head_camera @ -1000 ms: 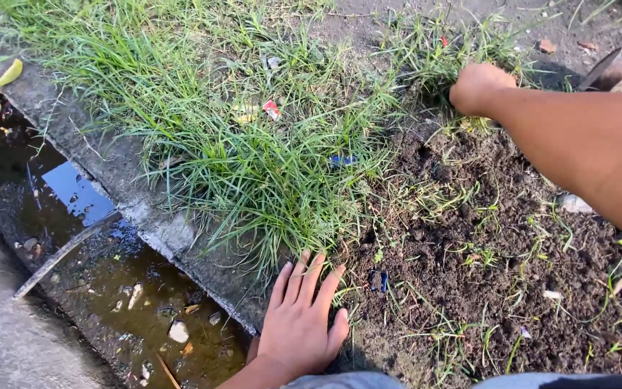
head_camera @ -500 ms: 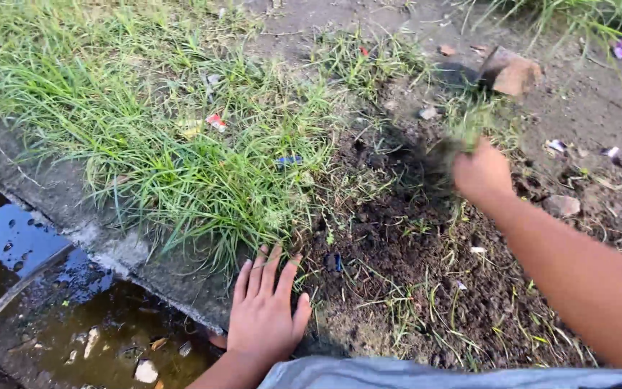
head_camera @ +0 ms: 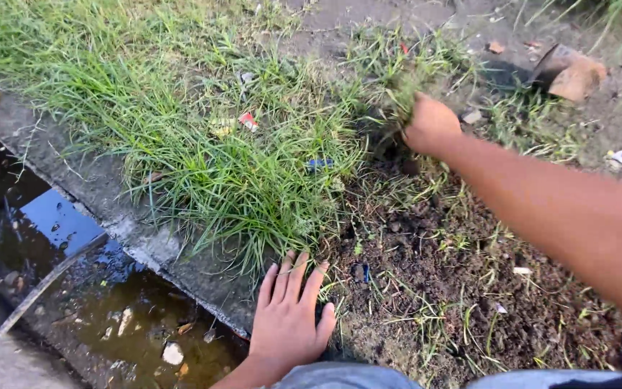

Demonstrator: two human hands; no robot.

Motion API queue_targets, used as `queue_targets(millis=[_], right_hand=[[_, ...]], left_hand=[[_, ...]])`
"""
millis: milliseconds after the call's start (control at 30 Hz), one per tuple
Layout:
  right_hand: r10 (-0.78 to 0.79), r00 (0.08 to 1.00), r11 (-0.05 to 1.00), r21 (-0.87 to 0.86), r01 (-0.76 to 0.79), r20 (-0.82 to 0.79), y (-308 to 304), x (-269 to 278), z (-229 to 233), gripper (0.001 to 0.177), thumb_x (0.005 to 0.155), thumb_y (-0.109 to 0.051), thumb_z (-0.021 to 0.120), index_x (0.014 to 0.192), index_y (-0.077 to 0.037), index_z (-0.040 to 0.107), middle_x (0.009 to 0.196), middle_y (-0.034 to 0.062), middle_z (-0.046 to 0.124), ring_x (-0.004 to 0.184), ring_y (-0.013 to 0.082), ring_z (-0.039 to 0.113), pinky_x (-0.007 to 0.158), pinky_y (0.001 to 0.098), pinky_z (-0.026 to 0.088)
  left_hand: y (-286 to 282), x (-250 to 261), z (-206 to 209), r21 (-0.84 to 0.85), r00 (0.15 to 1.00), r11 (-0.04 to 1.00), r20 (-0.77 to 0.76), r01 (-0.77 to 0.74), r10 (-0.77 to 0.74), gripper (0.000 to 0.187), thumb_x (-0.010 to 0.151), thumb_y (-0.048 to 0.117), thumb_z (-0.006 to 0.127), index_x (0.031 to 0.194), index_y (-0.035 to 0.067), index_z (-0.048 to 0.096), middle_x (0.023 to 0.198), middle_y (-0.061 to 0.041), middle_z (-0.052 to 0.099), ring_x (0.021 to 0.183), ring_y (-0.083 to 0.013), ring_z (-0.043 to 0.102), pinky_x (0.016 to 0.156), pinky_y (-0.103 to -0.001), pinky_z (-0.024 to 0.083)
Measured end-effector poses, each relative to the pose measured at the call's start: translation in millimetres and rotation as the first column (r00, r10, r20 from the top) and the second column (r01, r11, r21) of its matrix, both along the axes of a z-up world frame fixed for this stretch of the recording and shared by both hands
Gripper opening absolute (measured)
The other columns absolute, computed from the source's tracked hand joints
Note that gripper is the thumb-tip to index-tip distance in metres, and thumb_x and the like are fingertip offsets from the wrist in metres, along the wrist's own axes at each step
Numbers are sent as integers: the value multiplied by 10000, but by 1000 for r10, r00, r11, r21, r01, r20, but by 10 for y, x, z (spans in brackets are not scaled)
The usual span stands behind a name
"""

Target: Pulling weeds and grass from the ground by hand next to a drainage ditch.

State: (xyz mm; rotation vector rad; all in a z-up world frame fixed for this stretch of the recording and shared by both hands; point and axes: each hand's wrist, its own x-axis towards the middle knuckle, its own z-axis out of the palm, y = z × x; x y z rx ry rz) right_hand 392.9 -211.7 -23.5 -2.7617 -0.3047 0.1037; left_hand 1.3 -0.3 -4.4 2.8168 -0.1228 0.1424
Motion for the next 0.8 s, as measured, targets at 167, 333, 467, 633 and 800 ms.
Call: queue_targets(millis=[167,333,467,633,800], right_hand=[[304,953,886,-367,-283,0,521,382,329,645,856,-70,545,1490,-114,432,1587,97,411,1208,356,620,920,515,540],[227,974,860,-471,-199,3,449,709,70,485,929,-122,559,1403,-44,491,1488,161,497,1176,367,648,884,535,556],[267,964,832,-505,-231,-1,409,954,-64,388,914,-102,605,1297,-41,588,1282,205,678,1109,372,695,865,516,581],[265,964,853,-458,-249,-31,335,823,-148,292,849,-122,650,1131,-52,676,1069,226,731,976,411,708,813,538,578],[257,950,934,-299,-197,177,86,533,-439,243,828,-154,665,1029,-29,717,976,261,718,927,453,680,817,544,548]], left_hand=[[14,10,-69,5,999,1000,49,6,-7,684,860,442,579,1460,128,482,1518,-217,419,1455,-392,319,1175,-564,156],[24,12,-75,4,999,1000,52,15,-15,687,878,450,580,1474,124,479,1524,-216,419,1463,-390,309,1193,-561,153],[12,18,-29,-12,1000,1000,14,15,-15,717,850,446,594,1470,103,484,1533,-228,409,1458,-392,309,1171,-571,148],[9,-4,-62,-10,999,1000,31,10,-9,690,864,442,592,1469,124,496,1550,-204,416,1473,-373,325,1201,-564,167],[13,11,-36,-38,1000,999,-4,14,-15,694,850,435,601,1466,133,496,1540,-200,429,1467,-376,335,1193,-568,180]])
